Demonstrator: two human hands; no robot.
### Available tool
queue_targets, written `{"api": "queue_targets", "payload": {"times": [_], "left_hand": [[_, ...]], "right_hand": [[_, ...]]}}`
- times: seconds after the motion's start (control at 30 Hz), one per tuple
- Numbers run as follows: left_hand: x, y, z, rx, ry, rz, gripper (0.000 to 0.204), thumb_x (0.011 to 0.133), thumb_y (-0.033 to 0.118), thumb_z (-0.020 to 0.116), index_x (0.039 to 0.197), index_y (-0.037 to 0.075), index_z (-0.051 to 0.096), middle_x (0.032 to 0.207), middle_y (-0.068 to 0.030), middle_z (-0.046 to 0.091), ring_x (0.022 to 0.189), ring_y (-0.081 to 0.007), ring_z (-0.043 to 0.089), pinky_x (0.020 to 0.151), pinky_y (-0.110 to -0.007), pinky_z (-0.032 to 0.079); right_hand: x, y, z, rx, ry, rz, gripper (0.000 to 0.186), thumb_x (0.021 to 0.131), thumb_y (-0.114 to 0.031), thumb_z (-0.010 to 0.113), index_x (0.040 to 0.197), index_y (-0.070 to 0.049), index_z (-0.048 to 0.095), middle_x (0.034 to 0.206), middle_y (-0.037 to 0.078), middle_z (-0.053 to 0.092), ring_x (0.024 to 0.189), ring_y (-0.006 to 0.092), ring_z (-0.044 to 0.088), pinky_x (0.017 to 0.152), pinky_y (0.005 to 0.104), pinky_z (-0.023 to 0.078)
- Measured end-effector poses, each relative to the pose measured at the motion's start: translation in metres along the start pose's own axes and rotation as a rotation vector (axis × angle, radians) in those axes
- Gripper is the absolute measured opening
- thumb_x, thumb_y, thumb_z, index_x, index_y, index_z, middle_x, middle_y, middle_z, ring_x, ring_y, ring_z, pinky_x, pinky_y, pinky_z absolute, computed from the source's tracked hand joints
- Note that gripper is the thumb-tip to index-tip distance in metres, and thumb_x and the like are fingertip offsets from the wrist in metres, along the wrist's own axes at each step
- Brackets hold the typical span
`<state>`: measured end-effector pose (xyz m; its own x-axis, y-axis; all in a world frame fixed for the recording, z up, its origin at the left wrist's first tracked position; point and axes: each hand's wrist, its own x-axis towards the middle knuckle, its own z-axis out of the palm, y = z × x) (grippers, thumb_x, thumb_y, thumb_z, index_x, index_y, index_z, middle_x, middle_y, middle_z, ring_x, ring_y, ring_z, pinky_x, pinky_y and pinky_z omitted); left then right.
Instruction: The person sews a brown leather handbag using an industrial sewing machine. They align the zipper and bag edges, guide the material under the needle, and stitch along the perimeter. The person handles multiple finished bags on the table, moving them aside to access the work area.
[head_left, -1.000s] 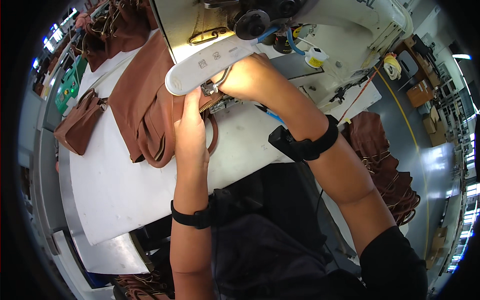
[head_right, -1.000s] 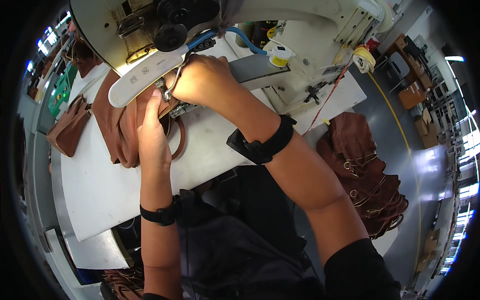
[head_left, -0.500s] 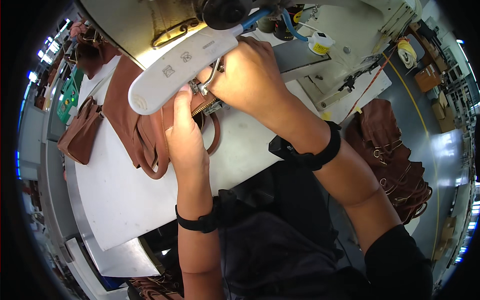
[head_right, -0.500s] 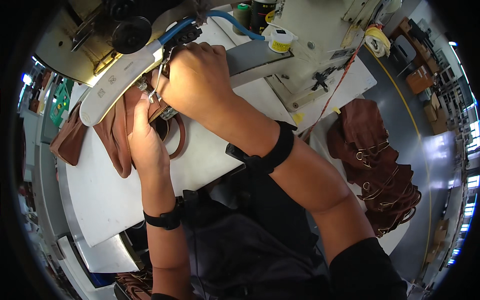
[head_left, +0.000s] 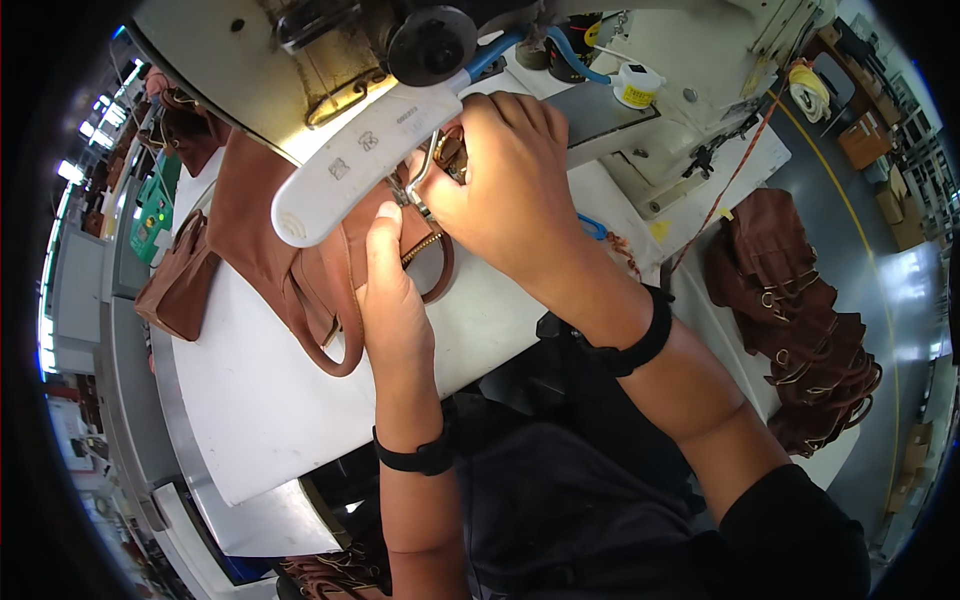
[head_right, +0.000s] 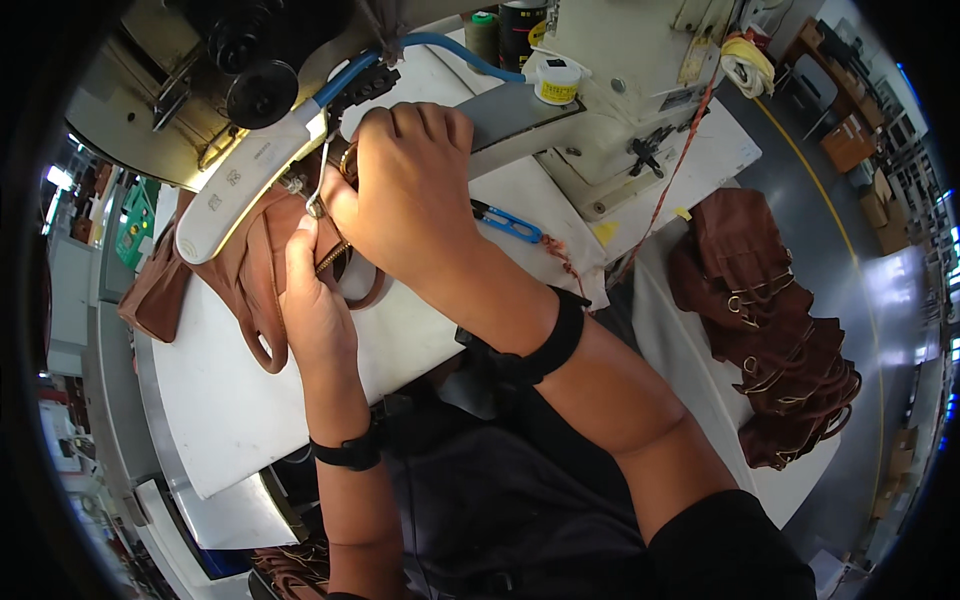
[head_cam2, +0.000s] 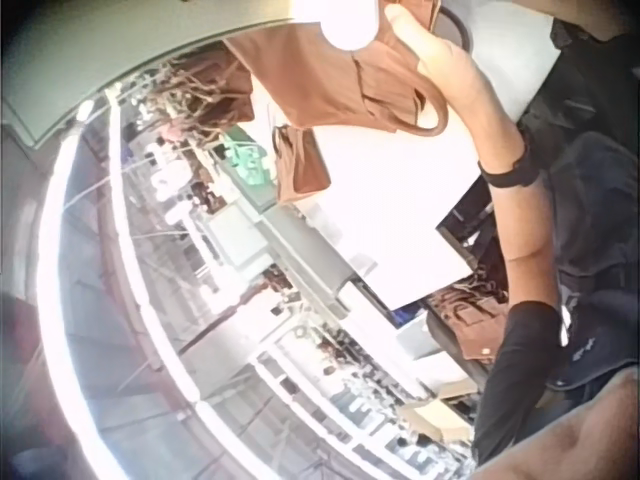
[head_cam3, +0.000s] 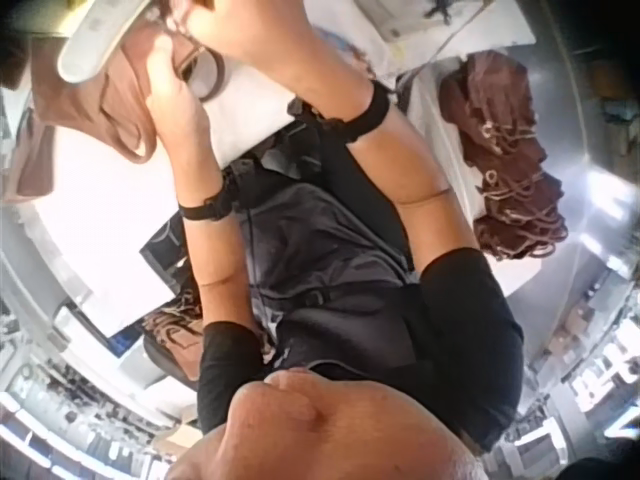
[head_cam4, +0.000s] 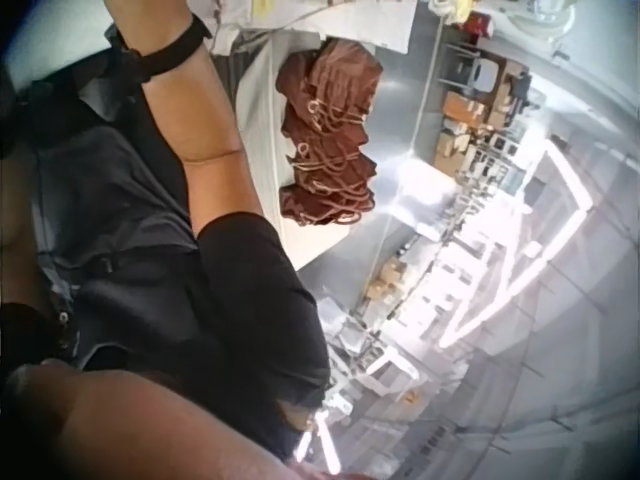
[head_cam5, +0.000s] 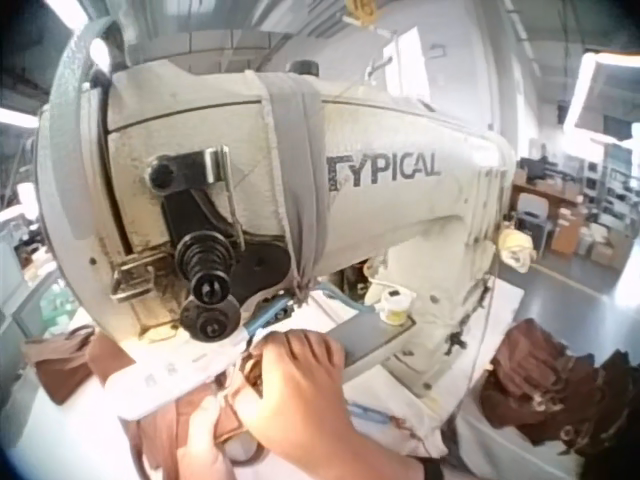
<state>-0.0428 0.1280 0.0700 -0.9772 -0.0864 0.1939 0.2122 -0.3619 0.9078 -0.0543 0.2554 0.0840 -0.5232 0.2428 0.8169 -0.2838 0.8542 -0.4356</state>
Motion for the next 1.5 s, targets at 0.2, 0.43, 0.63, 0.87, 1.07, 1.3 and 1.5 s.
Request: {"api": "queue_targets", "payload": {"times": [0.2,0.43,0.63,0.87,1.07,1.3,1.5], "left_hand": [[-0.001,-0.004,-0.004,0.043,-0.033,0.004,0.033,0.101,0.011,0.064,0.132,-0.001,0.061,0.125,-0.0088,0.069,0.116,-0.0157,0.066,0.104,-0.031,0.050],[-0.009,0.001,-0.002,-0.002,-0.008,-0.075,0.031,0.103,0.017,0.065,0.128,-0.001,0.064,0.124,-0.0070,0.069,0.112,-0.0128,0.065,0.102,-0.030,0.050],[-0.047,0.002,-0.017,0.468,0.137,-0.222,0.022,0.104,0.021,0.065,0.105,-0.001,0.068,0.120,-0.0112,0.068,0.102,-0.0123,0.064,0.095,-0.029,0.050],[-0.088,0.074,-0.010,1.024,-0.122,0.355,0.009,0.097,0.010,0.070,0.096,0.002,0.069,0.102,-0.0100,0.066,0.095,-0.0215,0.062,0.076,-0.031,0.050],[-0.029,0.063,0.004,1.251,-0.151,0.465,0.022,0.093,0.022,0.076,0.090,0.001,0.071,0.123,-0.0217,0.060,0.126,-0.0368,0.050,0.106,-0.047,0.040],[-0.025,0.044,0.012,1.356,-0.101,0.662,0.022,0.090,0.020,0.078,0.084,0.001,0.069,0.127,-0.0247,0.059,0.127,-0.0406,0.049,0.107,-0.050,0.040],[-0.021,0.045,0.009,1.174,-0.115,0.609,0.017,0.089,0.015,0.076,0.081,0.002,0.069,0.125,-0.0218,0.060,0.124,-0.0393,0.050,0.104,-0.047,0.041]], "right_hand": [[-0.003,-0.001,-0.002,0.015,-0.005,0.078,0.025,0.077,-0.021,0.078,0.086,-0.001,0.066,0.090,0.014,0.065,0.094,0.0334,0.059,0.098,0.0452,0.039],[-0.004,0.000,0.001,0.036,0.037,0.068,0.030,0.076,-0.023,0.083,0.091,-0.003,0.066,0.089,0.013,0.067,0.090,0.0321,0.063,0.095,0.0435,0.042],[-0.007,0.005,-0.002,0.005,0.010,0.068,0.031,0.076,-0.023,0.083,0.094,-0.003,0.067,0.090,0.012,0.068,0.093,0.0314,0.063,0.097,0.0435,0.041],[-0.009,0.004,-0.001,-0.020,0.036,0.063,0.030,0.077,-0.025,0.082,0.092,-0.005,0.065,0.088,0.010,0.067,0.092,0.0302,0.062,0.098,0.0437,0.041],[-0.005,0.001,0.001,0.050,0.019,0.087,0.029,0.076,-0.025,0.083,0.087,-0.004,0.065,0.084,0.011,0.068,0.091,0.0301,0.062,0.097,0.0439,0.041],[-0.005,0.002,0.002,0.037,0.015,0.099,0.029,0.076,-0.026,0.081,0.085,-0.003,0.066,0.083,0.013,0.068,0.091,0.0306,0.062,0.097,0.0433,0.041],[-0.003,0.000,-0.004,0.041,-0.020,0.103,0.031,0.076,-0.027,0.082,0.088,-0.003,0.066,0.085,0.013,0.069,0.092,0.0313,0.063,0.098,0.0436,0.041]]}}
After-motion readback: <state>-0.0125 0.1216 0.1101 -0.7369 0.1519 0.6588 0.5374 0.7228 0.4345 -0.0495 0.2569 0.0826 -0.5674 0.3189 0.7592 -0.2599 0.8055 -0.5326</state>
